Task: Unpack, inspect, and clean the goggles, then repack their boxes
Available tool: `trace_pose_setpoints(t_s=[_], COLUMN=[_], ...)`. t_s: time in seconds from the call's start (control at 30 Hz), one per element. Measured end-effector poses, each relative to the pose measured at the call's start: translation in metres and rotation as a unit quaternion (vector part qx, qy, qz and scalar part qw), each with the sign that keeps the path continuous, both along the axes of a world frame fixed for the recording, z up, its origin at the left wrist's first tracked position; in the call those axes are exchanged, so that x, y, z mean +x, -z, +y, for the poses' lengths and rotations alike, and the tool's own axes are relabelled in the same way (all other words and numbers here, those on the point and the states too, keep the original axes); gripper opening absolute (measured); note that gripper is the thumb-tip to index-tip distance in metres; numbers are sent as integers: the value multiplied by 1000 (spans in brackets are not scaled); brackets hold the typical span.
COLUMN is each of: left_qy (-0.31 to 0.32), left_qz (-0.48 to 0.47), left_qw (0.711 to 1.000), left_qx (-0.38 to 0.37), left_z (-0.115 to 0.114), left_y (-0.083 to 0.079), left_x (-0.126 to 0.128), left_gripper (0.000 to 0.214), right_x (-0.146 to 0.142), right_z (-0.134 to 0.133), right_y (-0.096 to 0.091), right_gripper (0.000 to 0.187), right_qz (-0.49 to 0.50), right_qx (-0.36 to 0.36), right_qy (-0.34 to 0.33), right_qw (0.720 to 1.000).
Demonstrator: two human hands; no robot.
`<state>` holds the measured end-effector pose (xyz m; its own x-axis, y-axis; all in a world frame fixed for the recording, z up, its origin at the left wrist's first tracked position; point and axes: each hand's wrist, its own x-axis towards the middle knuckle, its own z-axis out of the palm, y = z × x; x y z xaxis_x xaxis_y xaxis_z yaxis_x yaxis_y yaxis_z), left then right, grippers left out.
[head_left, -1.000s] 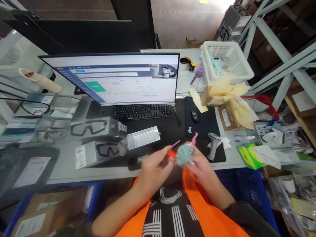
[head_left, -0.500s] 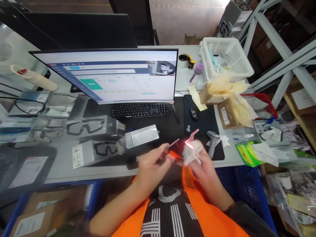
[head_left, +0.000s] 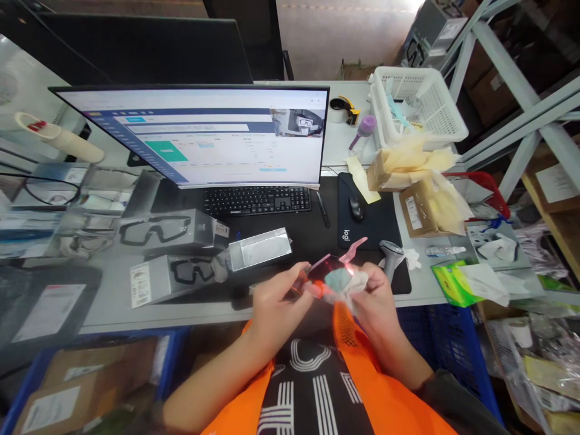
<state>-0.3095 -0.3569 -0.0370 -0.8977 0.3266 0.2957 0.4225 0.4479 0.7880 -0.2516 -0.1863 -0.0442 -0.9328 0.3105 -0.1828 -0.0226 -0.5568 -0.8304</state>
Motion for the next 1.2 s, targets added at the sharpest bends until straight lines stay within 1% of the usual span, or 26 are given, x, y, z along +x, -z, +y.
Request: trace_pose_setpoints(t_s=[0.07, 0.1, 0.13, 0.2, 0.27, 0.3, 0.33, 0.37, 0.4, 0.5, 0.53, 0.57, 0.6, 0.63, 0.67, 0.73, 0.77, 0.8, 0.87, 0.93, 1.0, 1.03, 1.07, 1.1, 1.13, 1.2], left_qy=[0, -3, -6, -14, -17, -17, -16, -14, -12, -14, -17, -20, -22, -19, -15, -6, -4, -4, -12, -17, -18, -19, -21, -25, -29, -36], left_qz=[-4, -5, -6, -6, -7, -8, -9, -11, -12, -5, -1, 4, 10, 14, 19, 25, 25, 23, 17, 10, 10, 14, 19, 26, 32, 36], left_qw=[1000, 1000, 1000, 1000, 1000, 1000, 1000, 1000, 1000, 1000, 1000, 1000, 1000, 1000, 1000, 1000, 1000, 1000, 1000, 1000, 1000, 1000, 1000, 999, 999, 999], left_qx=[3, 3, 3, 2, 1, -1, -1, -1, 0, 3, 2, 0, -1, -3, -6, -12, -14, -14, -11, -10, -11, -10, -10, -9, -8, -7], left_z=[-1, -1, -1, 0, 1, 1, 1, 1, 1, 0, -1, -1, -1, -1, -1, 0, -1, -1, -2, -3, -5, -6, -7, -8, -10, -13], left_y=[0, 0, -1, 0, 0, 1, 1, 1, 0, -4, -5, -5, -6, -5, -4, -2, 0, 1, 1, 1, 0, -1, -1, -2, -2, -5], left_x=[-1, -1, -2, -2, -2, -1, -1, -1, -1, -3, -3, -4, -4, -5, -5, -5, -5, -4, -4, -5, -6, -7, -8, -9, -11, -13], left_gripper=[32, 33, 32, 31, 30, 29, 29, 29, 29, 28, 28, 28, 28, 28, 28, 30, 30, 30, 30, 31, 30, 29, 29, 28, 27, 27], right_x=[2, 3, 3, 2, -1, -2, -3, -3, -2, 3, 3, 3, 2, 1, -1, -4, -4, -4, 0, 5, 8, 9, 11, 12, 13, 16], right_z=[-1, -1, -1, 0, 2, 2, 2, 2, 1, -1, -1, 1, 3, 5, 7, 9, 9, 8, 3, -2, -5, -5, -3, 0, 4, 17], right_y=[0, 0, 1, 2, 4, 4, 4, 4, 4, 3, 2, 3, 3, 3, 4, 5, 5, 6, 6, 5, 4, 3, 2, 2, 2, 3], right_gripper=[28, 26, 24, 25, 29, 31, 31, 30, 28, 18, 16, 13, 12, 13, 17, 26, 30, 31, 27, 19, 11, 9, 11, 13, 14, 13], right_qz=[18, 21, 22, 14, -1, -7, -7, 1, 17, 69, 73, 67, 54, 36, 15, -20, -32, -40, -40, -9, 46, 72, 89, 91, 79, 38], right_qx=[79, 106, 116, 86, 32, 16, 16, 35, 70, 192, 216, 222, 207, 176, 136, 64, 48, 49, 82, 132, 199, 238, 279, 316, 344, 363], right_qy=[-49, -70, -79, -56, -6, 14, 20, 11, -9, -73, -82, -78, -62, -34, 2, 69, 80, 74, 29, -45, -134, -172, -194, -198, -179, -108], right_qw=[995, 992, 990, 995, 999, 1000, 1000, 999, 997, 976, 970, 970, 975, 983, 991, 995, 995, 995, 995, 990, 970, 953, 936, 924, 918, 925])
